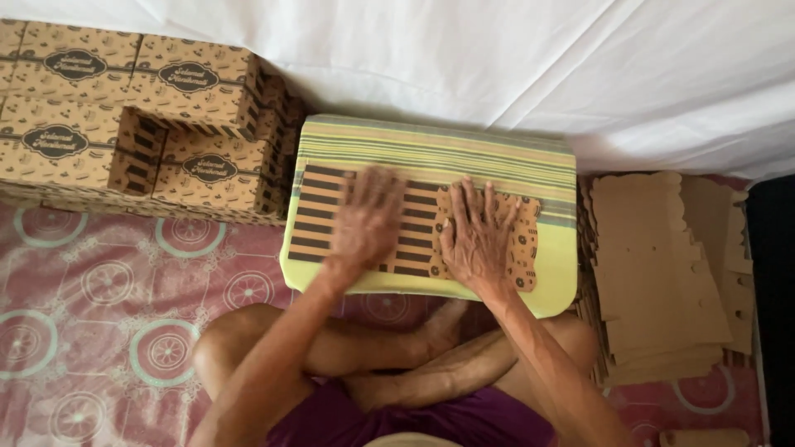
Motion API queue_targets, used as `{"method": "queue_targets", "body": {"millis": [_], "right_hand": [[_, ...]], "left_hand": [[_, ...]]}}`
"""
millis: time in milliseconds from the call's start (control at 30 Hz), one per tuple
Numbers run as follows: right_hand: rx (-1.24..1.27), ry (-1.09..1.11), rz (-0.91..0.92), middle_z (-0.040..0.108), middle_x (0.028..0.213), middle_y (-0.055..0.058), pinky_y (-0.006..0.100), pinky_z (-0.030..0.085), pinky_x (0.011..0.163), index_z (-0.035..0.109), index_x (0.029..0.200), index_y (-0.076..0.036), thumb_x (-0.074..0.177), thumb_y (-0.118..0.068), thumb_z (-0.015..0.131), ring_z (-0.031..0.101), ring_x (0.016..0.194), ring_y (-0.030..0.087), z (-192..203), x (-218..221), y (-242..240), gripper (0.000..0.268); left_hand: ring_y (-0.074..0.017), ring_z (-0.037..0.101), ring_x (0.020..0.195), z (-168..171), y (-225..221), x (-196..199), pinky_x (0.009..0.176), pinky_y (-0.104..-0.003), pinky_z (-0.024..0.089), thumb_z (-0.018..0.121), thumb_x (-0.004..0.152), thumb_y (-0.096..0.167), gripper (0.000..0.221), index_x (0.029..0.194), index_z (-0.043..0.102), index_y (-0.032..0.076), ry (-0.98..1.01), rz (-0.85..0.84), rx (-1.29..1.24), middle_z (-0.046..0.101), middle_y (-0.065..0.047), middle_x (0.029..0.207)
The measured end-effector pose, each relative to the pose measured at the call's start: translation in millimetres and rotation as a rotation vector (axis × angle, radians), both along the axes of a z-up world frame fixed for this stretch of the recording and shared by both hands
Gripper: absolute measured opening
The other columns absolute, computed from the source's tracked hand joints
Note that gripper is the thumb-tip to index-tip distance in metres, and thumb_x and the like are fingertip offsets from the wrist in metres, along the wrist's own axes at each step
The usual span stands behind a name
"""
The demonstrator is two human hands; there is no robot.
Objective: Assembling small cardboard boxes from flat sheets by folding and tucking flaps.
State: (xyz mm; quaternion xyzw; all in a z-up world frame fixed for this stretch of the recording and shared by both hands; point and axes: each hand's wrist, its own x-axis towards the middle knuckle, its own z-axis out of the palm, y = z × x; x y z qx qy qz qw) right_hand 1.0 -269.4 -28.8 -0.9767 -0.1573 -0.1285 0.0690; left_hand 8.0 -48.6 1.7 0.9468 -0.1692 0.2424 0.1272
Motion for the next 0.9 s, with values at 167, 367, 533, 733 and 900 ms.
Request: {"method": "queue_targets", "body": {"millis": [167, 367, 533, 733, 900], "right_hand": [[0.013, -0.041, 0.004, 0.031, 0.168, 0.011, 0.078, 0.008, 0.115, 0.039, 0.160, -0.015, 0.100, -0.033, 0.038, 0.023, 0.154, 0.042, 8.2, -2.9, 5.4, 0.063], [0.071, -0.041, -0.008, 0.038, 0.164, 0.013, 0.073, 0.009, 0.119, 0.042, 0.158, -0.014, 0.100, -0.031, 0.041, 0.029, 0.152, 0.043, 26.2, -9.1, 9.3, 0.061], [0.050, -0.024, -0.040, 0.041, 0.162, 0.015, 0.073, 0.010, 0.120, 0.048, 0.154, -0.014, 0.099, -0.034, 0.041, 0.032, 0.151, 0.043, 26.8, -9.9, 11.6, 0.059], [0.030, -0.052, -0.041, 0.039, 0.162, 0.015, 0.073, 0.015, 0.119, 0.048, 0.154, -0.013, 0.099, -0.032, 0.042, 0.032, 0.151, 0.042, 24.0, -9.6, 9.9, 0.058], [0.007, -0.090, -0.047, 0.041, 0.161, 0.015, 0.070, 0.012, 0.120, 0.049, 0.153, -0.015, 0.099, -0.032, 0.045, 0.033, 0.151, 0.041, 19.2, -8.2, 9.9, 0.057]], "left_hand": [[-0.0377, 0.049, 0.131, -48.2, 52.4, 21.1, 0.111, -0.056, 0.035, 0.059, 0.092, 0.018, 0.037, 0.127, 0.067, 0.011, -0.064, 0.165, 0.012, 0.059, -0.016, 0.132], [-0.0358, 0.067, 0.076, -40.8, 1.3, 50.6, 0.065, -0.048, 0.054, 0.062, 0.088, 0.044, 0.033, 0.091, 0.064, 0.010, 0.299, 0.182, 0.054, 0.059, -0.012, 0.082], [-0.0450, 0.075, 0.075, -45.7, -56.8, 99.2, 0.063, -0.055, 0.058, 0.072, 0.075, 0.061, 0.055, 0.066, 0.076, 0.007, 0.900, 0.089, -0.215, 0.071, -0.019, 0.066], [-0.0373, 0.077, 0.069, 28.2, -63.6, 99.9, 0.066, -0.049, 0.063, 0.069, 0.074, 0.024, 0.020, 0.074, 0.078, 0.005, 1.260, 0.091, -0.329, 0.075, -0.019, 0.072], [-0.0364, 0.076, 0.060, 33.6, -58.4, 111.3, 0.060, -0.047, 0.066, 0.064, 0.078, 0.016, 0.021, 0.075, 0.076, -0.001, 1.403, 0.115, -0.437, 0.074, -0.023, 0.069]]}}
